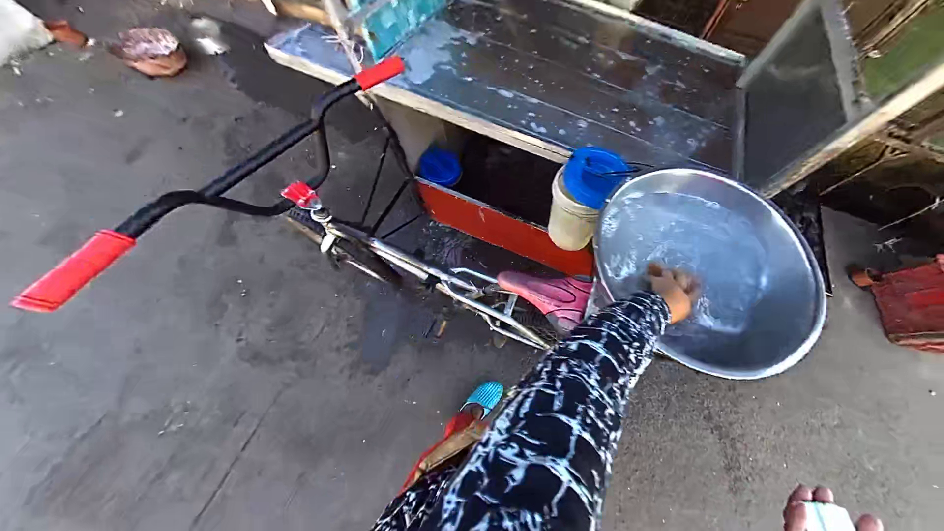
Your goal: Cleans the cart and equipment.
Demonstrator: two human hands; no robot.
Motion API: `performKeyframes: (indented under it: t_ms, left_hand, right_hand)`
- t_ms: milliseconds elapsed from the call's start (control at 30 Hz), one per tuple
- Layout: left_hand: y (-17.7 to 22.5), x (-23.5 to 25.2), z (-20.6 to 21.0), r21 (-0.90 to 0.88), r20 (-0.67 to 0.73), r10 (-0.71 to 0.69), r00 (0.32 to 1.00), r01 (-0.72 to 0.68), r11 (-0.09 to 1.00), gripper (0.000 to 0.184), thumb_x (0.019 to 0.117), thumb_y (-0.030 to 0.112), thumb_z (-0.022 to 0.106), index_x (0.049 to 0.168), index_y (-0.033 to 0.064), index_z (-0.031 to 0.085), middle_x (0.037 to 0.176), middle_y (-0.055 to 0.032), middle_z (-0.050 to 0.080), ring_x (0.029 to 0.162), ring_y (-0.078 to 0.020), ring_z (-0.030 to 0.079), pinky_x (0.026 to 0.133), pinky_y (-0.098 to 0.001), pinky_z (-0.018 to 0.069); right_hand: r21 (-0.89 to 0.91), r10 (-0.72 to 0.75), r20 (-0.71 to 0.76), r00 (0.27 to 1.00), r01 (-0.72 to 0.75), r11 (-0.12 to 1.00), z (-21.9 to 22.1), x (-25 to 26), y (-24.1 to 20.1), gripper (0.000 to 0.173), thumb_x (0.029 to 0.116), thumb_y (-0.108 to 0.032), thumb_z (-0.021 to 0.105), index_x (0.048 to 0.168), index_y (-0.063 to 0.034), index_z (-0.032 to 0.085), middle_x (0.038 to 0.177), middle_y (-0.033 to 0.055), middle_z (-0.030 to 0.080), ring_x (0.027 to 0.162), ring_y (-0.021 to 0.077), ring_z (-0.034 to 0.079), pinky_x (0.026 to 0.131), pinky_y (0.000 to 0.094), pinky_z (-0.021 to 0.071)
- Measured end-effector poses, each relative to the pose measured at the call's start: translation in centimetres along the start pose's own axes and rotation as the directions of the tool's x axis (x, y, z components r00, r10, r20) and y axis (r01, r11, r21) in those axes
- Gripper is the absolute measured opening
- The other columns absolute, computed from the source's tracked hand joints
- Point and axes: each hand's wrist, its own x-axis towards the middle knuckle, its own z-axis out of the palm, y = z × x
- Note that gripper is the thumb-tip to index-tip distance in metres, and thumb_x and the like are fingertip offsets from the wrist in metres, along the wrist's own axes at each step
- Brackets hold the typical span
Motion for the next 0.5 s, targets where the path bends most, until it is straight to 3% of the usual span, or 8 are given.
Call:
performKeyframes:
  t_ms: [100,167,233,300,367,433,467,500]
  left_hand:
    - [0.1,-0.7,-0.7,-0.167,0.065,-0.008,0.998,0.019,0.986,0.054,0.1055,0.005,0.047,0.159,0.009,0.038,0.167,-0.0272,0.022,0.152,-0.0522,0.019,0.12,-0.0679,0.0167]
    - [0.2,0.9,1.7,-0.238,-0.051,-0.049,0.997,0.035,0.971,0.051,0.1042,0.004,0.049,0.154,0.0007,0.042,0.165,-0.0294,0.026,0.153,-0.0505,0.02,0.123,-0.065,0.0157]
    - [0.9,1.1,2.6,-0.226,-0.063,-0.102,0.993,0.085,0.97,0.055,0.1019,0.004,0.052,0.155,-0.0013,0.04,0.165,-0.0265,0.028,0.152,-0.048,0.025,0.121,-0.0635,0.0216]
    - [1.6,-0.6,1.5,-0.281,0.034,-0.16,0.986,0.163,0.946,0.058,0.1047,0.01,0.049,0.158,-0.0041,0.031,0.165,-0.0269,0.027,0.151,-0.0469,0.026,0.119,-0.0616,0.0264]
    - [1.7,-1.5,0.8,-0.387,0.073,-0.202,0.977,0.214,0.897,0.066,0.0967,0.025,0.062,0.151,-0.0056,0.041,0.159,-0.0268,0.038,0.146,-0.0452,0.036,0.114,-0.063,0.0355]
    - [1.3,-3.3,-0.6,-0.568,0.115,-0.209,0.971,0.237,0.788,0.064,0.0972,0.036,0.062,0.146,-0.0032,0.049,0.153,-0.0241,0.047,0.143,-0.0374,0.045,0.115,-0.0547,0.0394]
    - [1.1,-3.9,-0.9,-0.702,0.132,-0.19,0.973,0.227,0.675,0.058,0.1031,0.037,0.057,0.144,-0.0038,0.051,0.15,-0.0243,0.05,0.141,-0.0353,0.047,0.115,-0.0522,0.0397]
    - [1.0,-3.8,-0.7,-0.857,0.127,-0.181,0.975,0.2,0.475,0.051,0.1056,0.035,0.054,0.138,-0.0044,0.058,0.142,-0.025,0.057,0.133,-0.0344,0.055,0.11,-0.0519,0.0443]
  right_hand:
    - [-0.068,0.018,0.03,0.999,-0.016,0.998,5.3,0.9,2.7,0.044,0.0964,-0.026,0.06,0.139,-0.0137,0.057,0.138,0.0144,0.063,0.132,0.0284,0.06,0.109,0.0384,0.0504]
    - [-0.05,0.073,0.068,0.995,-0.07,0.996,7.1,2.0,3.6,0.042,0.093,-0.026,0.066,0.134,-0.014,0.064,0.137,0.0145,0.064,0.13,0.0283,0.061,0.108,0.038,0.0515]
    - [-0.018,0.116,0.072,0.991,-0.115,0.993,8.4,3.1,4.2,0.039,0.0959,-0.028,0.064,0.133,-0.0145,0.065,0.137,0.0159,0.064,0.129,0.0303,0.062,0.106,0.0395,0.0529]
    - [-0.019,0.097,0.033,0.995,-0.097,0.995,9.7,4.4,4.9,0.043,0.1038,-0.037,0.044,0.138,-0.0151,0.059,0.137,0.0177,0.063,0.127,0.0338,0.062,0.104,0.0429,0.0547]
    - [-0.033,0.064,-0.035,0.997,-0.065,0.997,10.9,6.4,5.3,0.055,0.1057,-0.049,0.022,0.141,-0.0173,0.049,0.134,0.017,0.064,0.123,0.0356,0.064,0.099,0.0466,0.0569]
    - [0.007,0.058,-0.096,0.994,-0.057,0.998,11.8,8.3,5.5,0.066,0.1036,-0.059,0.013,0.142,-0.0165,0.045,0.129,0.0166,0.066,0.118,0.0365,0.066,0.095,0.0495,0.0581]
    - [0.036,0.061,-0.108,0.992,-0.058,0.998,12.2,9.1,5.6,0.068,0.1024,-0.061,0.013,0.141,-0.0148,0.044,0.127,0.0173,0.066,0.116,0.0376,0.067,0.094,0.0512,0.0582]
    - [0.057,0.057,-0.114,0.992,-0.051,0.997,12.7,9.8,5.9,0.068,0.1019,-0.061,0.014,0.14,-0.0133,0.044,0.125,0.0174,0.066,0.115,0.038,0.067,0.093,0.0523,0.0584]
